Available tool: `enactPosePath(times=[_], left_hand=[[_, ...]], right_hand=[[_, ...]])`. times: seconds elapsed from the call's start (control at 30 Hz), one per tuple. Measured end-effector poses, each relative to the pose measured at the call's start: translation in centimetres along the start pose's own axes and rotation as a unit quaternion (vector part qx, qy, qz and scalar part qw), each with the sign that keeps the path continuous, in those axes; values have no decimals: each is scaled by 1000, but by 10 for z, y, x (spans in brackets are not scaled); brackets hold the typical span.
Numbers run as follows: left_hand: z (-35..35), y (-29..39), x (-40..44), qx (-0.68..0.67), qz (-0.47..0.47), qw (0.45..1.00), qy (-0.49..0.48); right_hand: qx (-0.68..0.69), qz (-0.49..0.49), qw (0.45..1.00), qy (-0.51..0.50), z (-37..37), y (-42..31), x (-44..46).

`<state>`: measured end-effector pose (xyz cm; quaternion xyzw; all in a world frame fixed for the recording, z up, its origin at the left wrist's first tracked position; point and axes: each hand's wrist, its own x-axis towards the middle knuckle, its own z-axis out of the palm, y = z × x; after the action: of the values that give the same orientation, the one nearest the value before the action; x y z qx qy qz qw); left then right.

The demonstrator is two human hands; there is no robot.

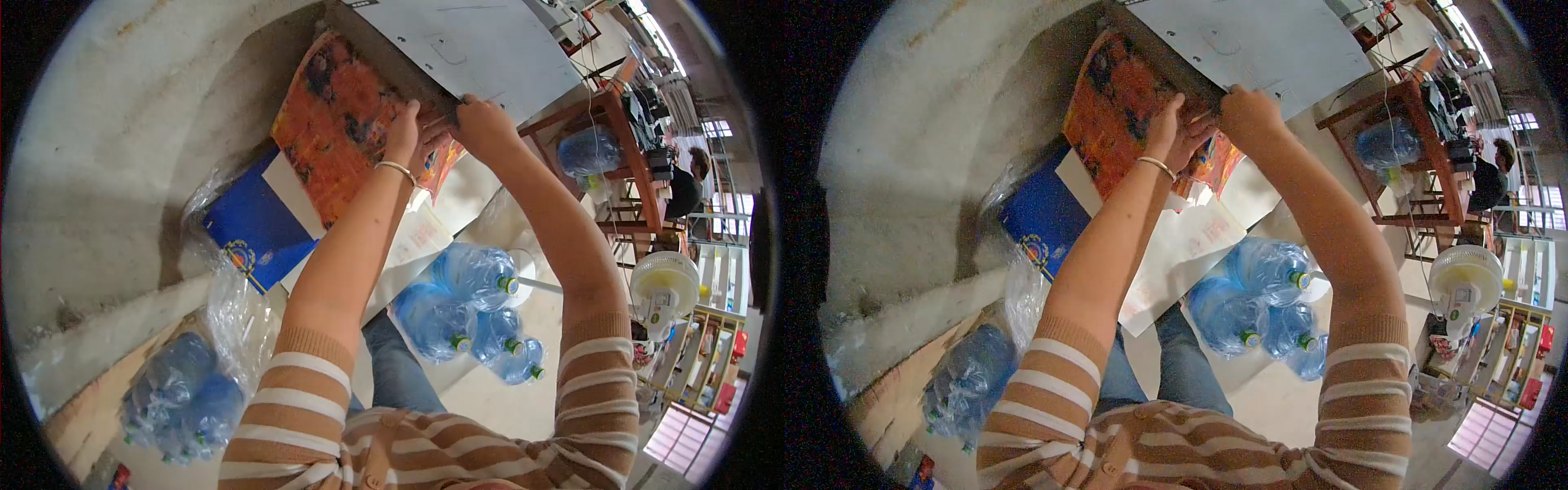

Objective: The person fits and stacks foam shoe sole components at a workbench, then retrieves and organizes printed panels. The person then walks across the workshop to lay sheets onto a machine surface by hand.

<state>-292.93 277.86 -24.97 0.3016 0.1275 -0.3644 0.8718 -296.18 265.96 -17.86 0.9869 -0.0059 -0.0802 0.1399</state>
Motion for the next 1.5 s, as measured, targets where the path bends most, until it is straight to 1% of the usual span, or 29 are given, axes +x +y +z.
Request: enactPosePath(times=[0.07, 0.2, 0.27, 0.3, 0.4, 0.43, 0.47, 0.5, 0.57, 0.6, 0.63, 0.67, 0.7, 0.77, 0.83, 0.9, 0.93, 0.97, 1.03, 1.07, 1.1, 1.13, 1.2, 1.23, 1.3, 1.33, 1.37, 1.43, 1.5], left_hand=[[-3, 1, -1, 19, 9, 999, -28], [-7, 5, -3, 42, -9, 999, -19], [-4, 6, -3, 41, -36, 997, -50], [-1, 5, -4, 38, -34, 997, -50], [-1, -7, 7, 25, -7, 1000, 1], [-6, -13, 20, 224, 246, 938, 101], [-5, -11, 20, 315, 365, 867, 130], [5, 0, 9, 397, 470, 766, 186], [15, 35, -12, 586, 633, 499, 82], [14, 39, -8, 588, 633, 498, 75], [15, 43, -2, 647, 590, 483, 8], [17, 47, -1, 701, 541, 461, -59], [18, 48, -3, 704, 538, 458, -67], [24, 56, -5, 695, 588, 413, 6], [29, 66, 5, 709, 587, 391, -12], [28, 74, 26, 735, 614, 280, -64], [27, 82, 41, 734, 613, 264, -127], [33, 83, 39, 735, 611, 265, -128], [54, 91, 30, 830, 422, 274, -241], [47, 86, 40, 831, 420, 275, -241], [36, 78, 59, 849, 430, 214, -220], [32, 75, 70, 863, 439, 152, -197], [37, 72, 65, 886, 401, 136, -190], [43, 71, 63, 906, 363, 119, -183], [42, 64, 67, 907, 361, 114, -185], [40, 62, 69, 909, 357, 109, -187], [41, 62, 71, 909, 356, 111, -186], [40, 61, 75, 899, 349, 174, -201], [50, 68, 64, 918, 323, 160, -165]], right_hand=[[8, 12, 1000, 10, -4, 0, -2], [14, 41, 998, 37, -14, 3, -1], [30, 47, 998, -2, -26, 5, 0], [49, 54, 997, -38, -33, 6, 0], [107, 20, 994, -4, -43, 14, -4], [106, 21, 994, -4, -42, 15, -4], [109, -29, 991, 65, -39, 17, -3], [113, -77, 982, 134, -38, 19, -4], [94, -83, 984, 128, -35, 16, -2], [75, -89, 986, 122, -34, 13, -2], [79, -82, 986, 123, -34, 11, -3], [42, -83, 981, 171, -37, 9, -4], [4, -83, 973, 217, -39, 7, -6], [-14, -78, 972, 220, -39, 6, -9], [-32, -73, 972, 220, -32, 11, -12], [-43, -128, 943, 303, -24, 16, -13], [-41, -128, 944, 300, -22, 18, -15], [-48, -135, 946, 291, -21, 18, -17], [-55, -142, 947, 282, -16, 19, -20], [-49, -144, 962, 228, -11, 19, -22], [-44, -145, 973, 175, -8, 18, -23], [-45, -145, 973, 176, -9, 13, -25], [-49, -41, 998, 15, -14, -3, -32], [-50, -39, 998, 17, -14, -5, -38], [-35, -97, 992, 74, -2, -10, -46], [-63, -140, 963, 222, 25, -4, -42], [-63, -142, 963, 222, 27, 0, -41], [13, -150, 955, 254, 35, 4, -42], [21, -121, 971, 205, 30, 7, -45]])
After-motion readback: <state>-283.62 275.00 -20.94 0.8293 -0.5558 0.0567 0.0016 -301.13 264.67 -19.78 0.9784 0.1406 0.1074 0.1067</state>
